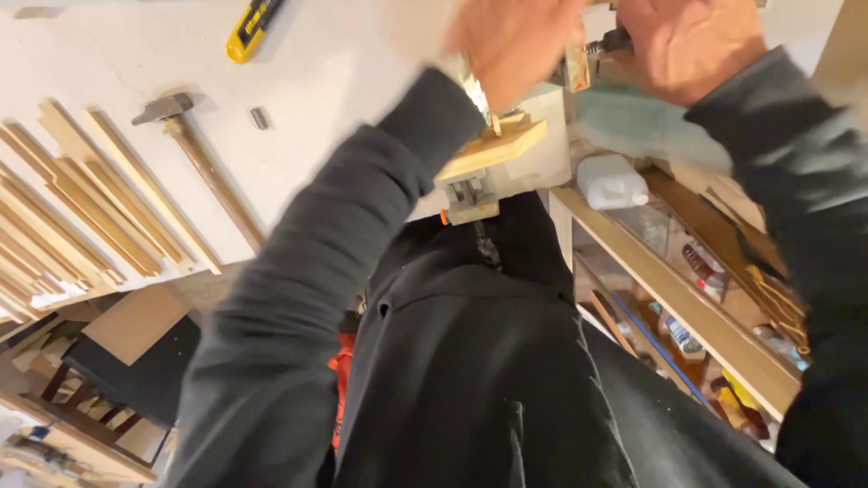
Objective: Assembling a wooden picture frame using corner clamps and a hammer.
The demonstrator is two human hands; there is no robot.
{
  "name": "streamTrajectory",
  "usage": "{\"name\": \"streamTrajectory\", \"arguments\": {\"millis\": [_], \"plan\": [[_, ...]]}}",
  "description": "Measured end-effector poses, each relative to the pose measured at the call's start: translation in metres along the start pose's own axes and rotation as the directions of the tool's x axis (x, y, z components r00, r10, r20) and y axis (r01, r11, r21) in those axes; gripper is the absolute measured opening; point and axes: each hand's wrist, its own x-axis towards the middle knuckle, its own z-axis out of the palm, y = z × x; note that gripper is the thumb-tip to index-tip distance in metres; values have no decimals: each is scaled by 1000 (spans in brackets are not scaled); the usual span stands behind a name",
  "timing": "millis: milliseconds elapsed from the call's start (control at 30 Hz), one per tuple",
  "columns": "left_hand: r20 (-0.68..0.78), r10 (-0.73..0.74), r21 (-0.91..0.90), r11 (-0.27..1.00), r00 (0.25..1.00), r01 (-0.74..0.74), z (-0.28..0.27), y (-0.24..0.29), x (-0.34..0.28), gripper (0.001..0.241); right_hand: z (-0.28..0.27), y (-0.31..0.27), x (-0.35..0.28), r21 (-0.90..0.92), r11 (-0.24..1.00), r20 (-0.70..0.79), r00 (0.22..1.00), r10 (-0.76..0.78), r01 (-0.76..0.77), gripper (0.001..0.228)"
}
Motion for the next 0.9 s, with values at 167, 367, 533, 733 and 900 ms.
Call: {"name": "streamTrajectory", "arguments": {"millis": [167,367,533,733,900], "plan": [[-477,463,450,859,747,-245,58,-14,-6,74,-19,-22,26,-23,996,-151,985,85,-90,33],[-466,446,348,886,764,-305,64,-26,1,79,5,-10,22,-160,972,-12,985,170,-170,20],[-495,448,307,892,745,-332,60,-29,-1,81,-16,-7,56,-227,966,397,895,206,-122,28],[-473,388,222,921,791,-319,56,-26,-2,84,-15,-6,50,11,981,474,865,164,-192,22],[-620,425,168,893,659,-417,49,-24,-12,70,-67,-67,40,76,989,-99,986,136,-129,62]]}}
